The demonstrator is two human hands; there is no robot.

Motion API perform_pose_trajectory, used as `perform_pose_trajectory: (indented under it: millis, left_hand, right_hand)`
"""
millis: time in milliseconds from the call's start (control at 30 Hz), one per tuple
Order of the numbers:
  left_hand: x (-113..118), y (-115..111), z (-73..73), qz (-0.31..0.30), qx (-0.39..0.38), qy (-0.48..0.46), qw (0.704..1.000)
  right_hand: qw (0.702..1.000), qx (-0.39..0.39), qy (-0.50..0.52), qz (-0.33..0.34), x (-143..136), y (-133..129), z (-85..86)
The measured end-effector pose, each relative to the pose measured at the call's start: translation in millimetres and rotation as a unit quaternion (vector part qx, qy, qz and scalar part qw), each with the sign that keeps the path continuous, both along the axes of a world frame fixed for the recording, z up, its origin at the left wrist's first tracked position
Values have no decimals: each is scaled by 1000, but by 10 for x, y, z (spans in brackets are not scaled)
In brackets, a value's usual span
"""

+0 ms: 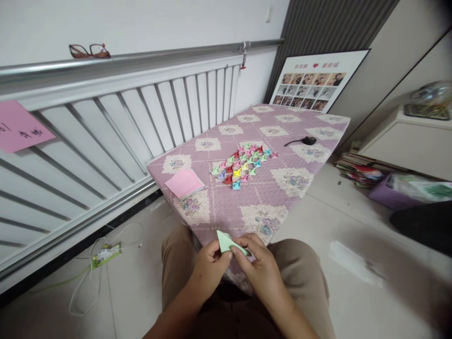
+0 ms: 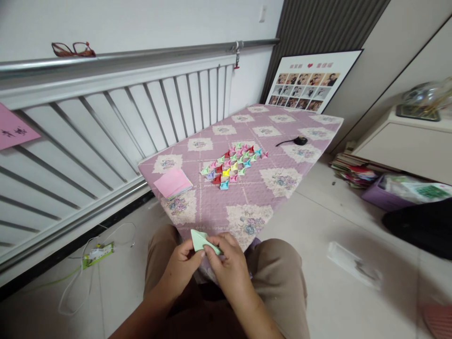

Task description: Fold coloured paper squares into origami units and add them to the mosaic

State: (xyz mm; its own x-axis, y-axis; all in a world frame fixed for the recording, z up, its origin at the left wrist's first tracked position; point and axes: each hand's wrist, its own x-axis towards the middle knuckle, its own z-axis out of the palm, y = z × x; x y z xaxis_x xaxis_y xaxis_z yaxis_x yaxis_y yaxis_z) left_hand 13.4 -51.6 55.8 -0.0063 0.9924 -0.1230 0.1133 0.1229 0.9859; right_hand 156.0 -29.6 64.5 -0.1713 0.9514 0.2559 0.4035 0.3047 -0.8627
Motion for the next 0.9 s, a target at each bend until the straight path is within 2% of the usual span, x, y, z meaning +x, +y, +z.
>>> perform_pose_trajectory:
  millis: [167,300,400,500,633,900]
  left_hand:
    - [-3,-4,-80,23,6,40,999]
    - [7,8,-146,45,5,18,999]
    - [3,30,-102,41,3,-13,999]
    - [-24,54,-20,8,11,4,1000]
    - [-62,74,27,-20,-11,7,1000]
    - [-76,85,-32,-51,-45,-14,998]
  right_hand:
    - [998,-49,30,6,-19,10,34]
    - [990,-117,80,9,-23,17,32]
    - [974,-188,130,12,-23,18,23]
    - [958,-233,167,10,-25,17,10]
    - [949,-253,187,-11,-36,15,-12]
    - [955,-240,176,-7,-39,28,-46]
